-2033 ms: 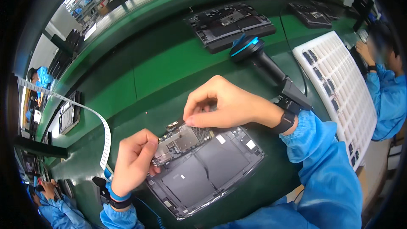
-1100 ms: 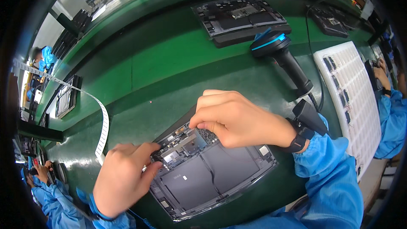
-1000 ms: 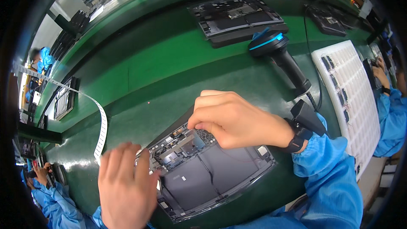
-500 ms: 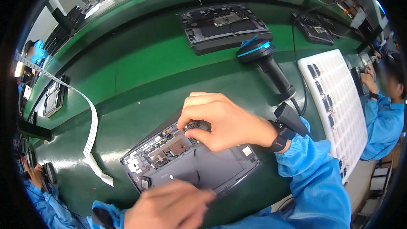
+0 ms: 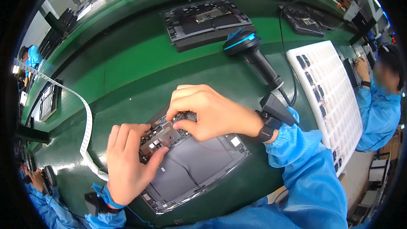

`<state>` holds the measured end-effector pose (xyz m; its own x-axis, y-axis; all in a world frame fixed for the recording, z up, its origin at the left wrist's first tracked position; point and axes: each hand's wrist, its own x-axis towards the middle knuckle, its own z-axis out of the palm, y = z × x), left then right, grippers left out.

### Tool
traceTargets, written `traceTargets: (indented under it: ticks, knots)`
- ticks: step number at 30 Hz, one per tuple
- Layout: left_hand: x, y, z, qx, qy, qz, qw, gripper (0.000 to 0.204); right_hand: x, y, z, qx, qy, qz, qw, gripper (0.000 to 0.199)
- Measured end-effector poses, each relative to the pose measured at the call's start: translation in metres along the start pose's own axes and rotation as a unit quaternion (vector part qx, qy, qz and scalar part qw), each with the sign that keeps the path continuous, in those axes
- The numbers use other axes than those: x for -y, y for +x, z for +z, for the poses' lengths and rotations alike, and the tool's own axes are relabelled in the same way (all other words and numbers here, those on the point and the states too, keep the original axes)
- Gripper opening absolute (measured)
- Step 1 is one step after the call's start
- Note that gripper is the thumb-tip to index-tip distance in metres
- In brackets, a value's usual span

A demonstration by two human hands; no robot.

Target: Assembling electronic tablets, scanning barcodes, and applying labels on an assembly line.

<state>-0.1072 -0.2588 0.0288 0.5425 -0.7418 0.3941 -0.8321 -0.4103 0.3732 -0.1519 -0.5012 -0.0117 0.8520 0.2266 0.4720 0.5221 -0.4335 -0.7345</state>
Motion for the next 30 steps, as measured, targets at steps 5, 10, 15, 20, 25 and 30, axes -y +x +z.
traceTargets:
  ticks: [5,10,15,20,25,30]
  knots:
    - [0.019,-0.014,0.013,0.012,-0.067,-0.009,0.998,0.036,0.002,-0.001,-0.003,0.015,0.0,0.018,1.0,0.022]
    - [0.023,-0.016,0.016,-0.012,-0.079,-0.01,0.997,0.03,0.007,-0.008,0.0,-0.077,-0.071,-0.013,0.994,0.024]
    - [0.027,-0.017,0.019,-0.026,-0.101,-0.022,0.994,0.029,0.018,-0.048,-0.013,-0.044,-0.076,0.056,0.995,0.024]
    - [0.029,-0.015,0.024,-0.034,-0.148,-0.028,0.988,0.027,0.021,-0.047,-0.013,-0.016,-0.107,0.08,0.991,0.02]
    - [0.027,-0.016,0.03,-0.027,-0.127,-0.022,0.991,0.028,0.021,-0.047,-0.016,0.025,-0.107,0.066,0.992,0.021]
    - [0.021,-0.01,0.035,-0.026,-0.1,-0.008,0.995,0.028,0.016,-0.048,-0.018,0.027,-0.145,0.058,0.987,0.022]
